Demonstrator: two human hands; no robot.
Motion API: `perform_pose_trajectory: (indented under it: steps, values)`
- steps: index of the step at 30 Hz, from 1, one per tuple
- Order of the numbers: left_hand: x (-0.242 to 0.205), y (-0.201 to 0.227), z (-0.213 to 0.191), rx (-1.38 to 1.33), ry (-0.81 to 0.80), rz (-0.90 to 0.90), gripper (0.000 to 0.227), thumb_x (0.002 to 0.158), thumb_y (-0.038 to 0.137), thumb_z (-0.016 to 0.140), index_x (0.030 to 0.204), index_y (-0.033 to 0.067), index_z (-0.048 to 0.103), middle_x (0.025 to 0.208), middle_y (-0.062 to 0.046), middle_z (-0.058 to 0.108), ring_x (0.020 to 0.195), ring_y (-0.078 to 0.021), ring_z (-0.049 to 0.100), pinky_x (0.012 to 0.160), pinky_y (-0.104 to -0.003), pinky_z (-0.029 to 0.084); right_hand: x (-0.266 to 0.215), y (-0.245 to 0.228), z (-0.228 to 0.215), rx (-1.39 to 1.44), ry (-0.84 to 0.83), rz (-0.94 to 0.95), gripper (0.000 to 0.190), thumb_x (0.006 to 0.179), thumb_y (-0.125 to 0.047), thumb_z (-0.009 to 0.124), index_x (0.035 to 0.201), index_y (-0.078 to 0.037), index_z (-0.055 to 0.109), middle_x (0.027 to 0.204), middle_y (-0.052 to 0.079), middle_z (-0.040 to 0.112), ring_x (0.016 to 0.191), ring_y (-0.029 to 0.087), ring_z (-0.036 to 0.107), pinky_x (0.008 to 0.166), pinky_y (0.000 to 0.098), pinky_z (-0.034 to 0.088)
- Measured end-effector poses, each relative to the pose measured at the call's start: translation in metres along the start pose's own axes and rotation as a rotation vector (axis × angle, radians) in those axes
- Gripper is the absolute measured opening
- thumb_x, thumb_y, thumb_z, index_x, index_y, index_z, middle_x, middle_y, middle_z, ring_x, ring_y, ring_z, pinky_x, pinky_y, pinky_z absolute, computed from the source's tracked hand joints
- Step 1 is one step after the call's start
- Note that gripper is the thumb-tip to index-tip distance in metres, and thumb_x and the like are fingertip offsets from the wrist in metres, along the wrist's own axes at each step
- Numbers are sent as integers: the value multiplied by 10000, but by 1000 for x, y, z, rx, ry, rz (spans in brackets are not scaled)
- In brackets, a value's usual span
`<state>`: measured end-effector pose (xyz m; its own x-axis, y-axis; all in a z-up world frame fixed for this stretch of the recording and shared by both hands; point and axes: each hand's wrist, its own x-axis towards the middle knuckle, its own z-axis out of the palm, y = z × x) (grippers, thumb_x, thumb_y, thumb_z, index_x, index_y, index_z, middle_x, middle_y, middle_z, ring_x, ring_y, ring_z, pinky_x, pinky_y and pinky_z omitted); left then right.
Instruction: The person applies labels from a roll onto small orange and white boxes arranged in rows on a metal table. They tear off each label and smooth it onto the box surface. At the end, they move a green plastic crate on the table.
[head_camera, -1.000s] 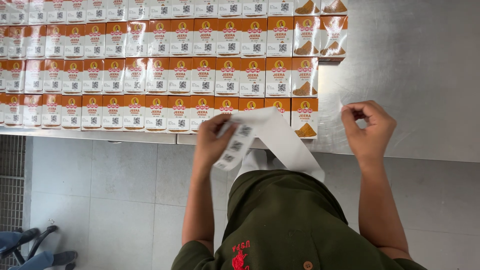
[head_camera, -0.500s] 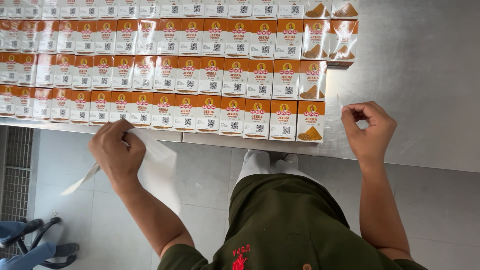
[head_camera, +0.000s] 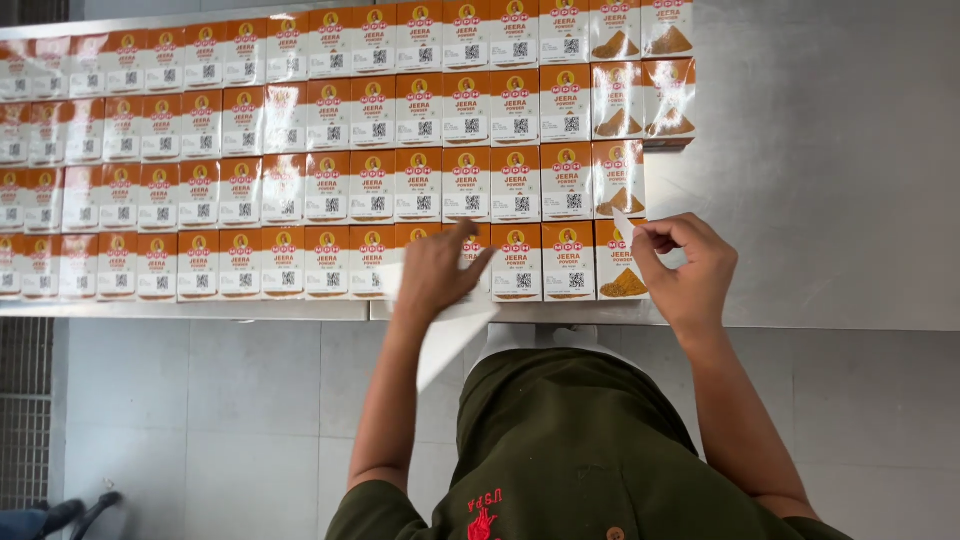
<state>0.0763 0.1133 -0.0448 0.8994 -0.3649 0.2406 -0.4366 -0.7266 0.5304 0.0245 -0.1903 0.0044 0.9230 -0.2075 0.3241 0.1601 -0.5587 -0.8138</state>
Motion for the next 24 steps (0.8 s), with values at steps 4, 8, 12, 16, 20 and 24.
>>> perform_pose_trajectory:
  steps: [4, 8, 12, 16, 20, 24]
  values:
    - [25, 32, 17, -117, 50, 27, 184, 873, 240, 755, 950, 73, 741, 901, -117, 753, 680, -265, 689, 547, -382, 504, 5, -7, 14, -18, 37, -19, 56, 922, 2, 767, 967, 12, 735, 896, 74, 726, 770, 139, 681, 731, 265, 545]
    - [46, 44, 39, -642, -67, -216, 209, 903, 269, 779, 975, 75, 802, 901, -39, 791, 731, -110, 685, 623, -272, 504, 10, -15, 32, -45, 70, -36, 70, 921, -7, 791, 956, 8, 731, 885, 72, 721, 766, 144, 697, 717, 276, 555]
    - [64, 39, 60, -1101, -236, -418, 289, 942, 269, 786, 1060, 8, 829, 825, -32, 740, 703, -23, 516, 588, -231, 396, 12, -23, 52, -164, 116, -178, 102, 902, 2, 812, 961, 0, 729, 923, 90, 719, 815, 208, 703, 745, 315, 567]
    - [83, 34, 46, -1144, -242, -371, 285, 944, 246, 772, 1023, -25, 814, 827, -33, 784, 727, -7, 599, 640, -197, 484, 16, -28, 69, -264, 161, -266, 127, 864, -2, 824, 957, -8, 737, 916, 90, 713, 831, 258, 693, 735, 355, 551]
    - [92, 19, 48, -1145, -284, -348, 242, 930, 182, 771, 996, -49, 805, 836, -50, 767, 734, -29, 601, 644, -216, 485, 18, -24, 77, -295, 143, -292, 132, 848, 2, 837, 945, -14, 749, 891, 82, 708, 802, 249, 688, 694, 348, 544]
    - [103, 16, 51, -1099, -271, -306, 204, 912, 161, 758, 953, -36, 788, 857, -50, 770, 762, -41, 671, 704, -224, 565, 23, -17, 75, -277, 117, -304, 146, 858, -22, 873, 945, -18, 756, 890, 77, 709, 784, 244, 682, 688, 334, 533]
